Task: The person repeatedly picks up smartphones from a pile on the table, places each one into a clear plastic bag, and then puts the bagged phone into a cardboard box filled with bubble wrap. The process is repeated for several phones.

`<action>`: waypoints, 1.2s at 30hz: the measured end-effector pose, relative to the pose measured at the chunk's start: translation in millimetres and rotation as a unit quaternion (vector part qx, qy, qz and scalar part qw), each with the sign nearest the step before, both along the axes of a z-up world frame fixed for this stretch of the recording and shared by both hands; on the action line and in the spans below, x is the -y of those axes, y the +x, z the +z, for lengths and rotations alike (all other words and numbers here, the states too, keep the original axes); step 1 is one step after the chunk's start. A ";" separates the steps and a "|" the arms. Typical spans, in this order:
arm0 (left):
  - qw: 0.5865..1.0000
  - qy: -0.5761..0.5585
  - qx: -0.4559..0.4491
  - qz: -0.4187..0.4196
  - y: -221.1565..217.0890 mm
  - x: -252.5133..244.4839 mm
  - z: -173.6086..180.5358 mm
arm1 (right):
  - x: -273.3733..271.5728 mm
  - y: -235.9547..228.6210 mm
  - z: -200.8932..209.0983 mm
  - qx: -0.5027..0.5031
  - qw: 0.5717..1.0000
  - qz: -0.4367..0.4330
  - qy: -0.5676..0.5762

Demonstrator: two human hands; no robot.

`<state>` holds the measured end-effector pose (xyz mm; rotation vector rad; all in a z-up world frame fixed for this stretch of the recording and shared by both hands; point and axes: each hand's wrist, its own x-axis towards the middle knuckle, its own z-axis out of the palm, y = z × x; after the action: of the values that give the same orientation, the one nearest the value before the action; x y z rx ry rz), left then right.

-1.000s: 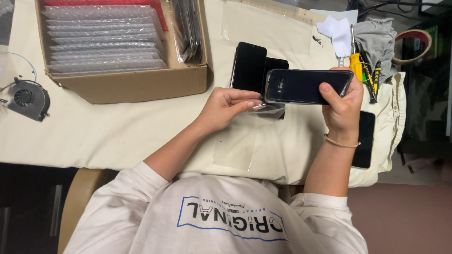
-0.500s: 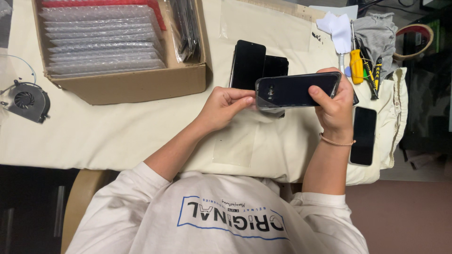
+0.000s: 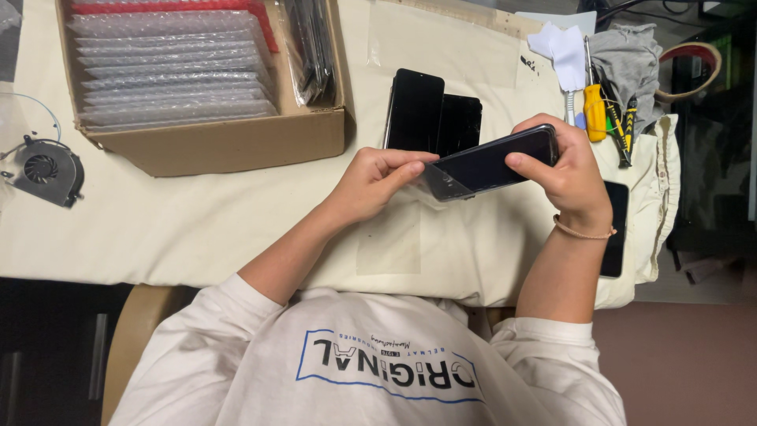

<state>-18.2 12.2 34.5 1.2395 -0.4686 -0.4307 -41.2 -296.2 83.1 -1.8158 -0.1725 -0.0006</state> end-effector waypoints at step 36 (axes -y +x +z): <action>0.977 -0.058 0.020 0.203 -13.3 8.6 -6.3 | -105.0 -31.0 -47.7 -0.016 0.982 -0.136 0.127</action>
<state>-31.5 3.6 28.2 1.1952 -0.2597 -0.0304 -72.2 -191.2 35.5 -1.5712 0.0965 -0.1798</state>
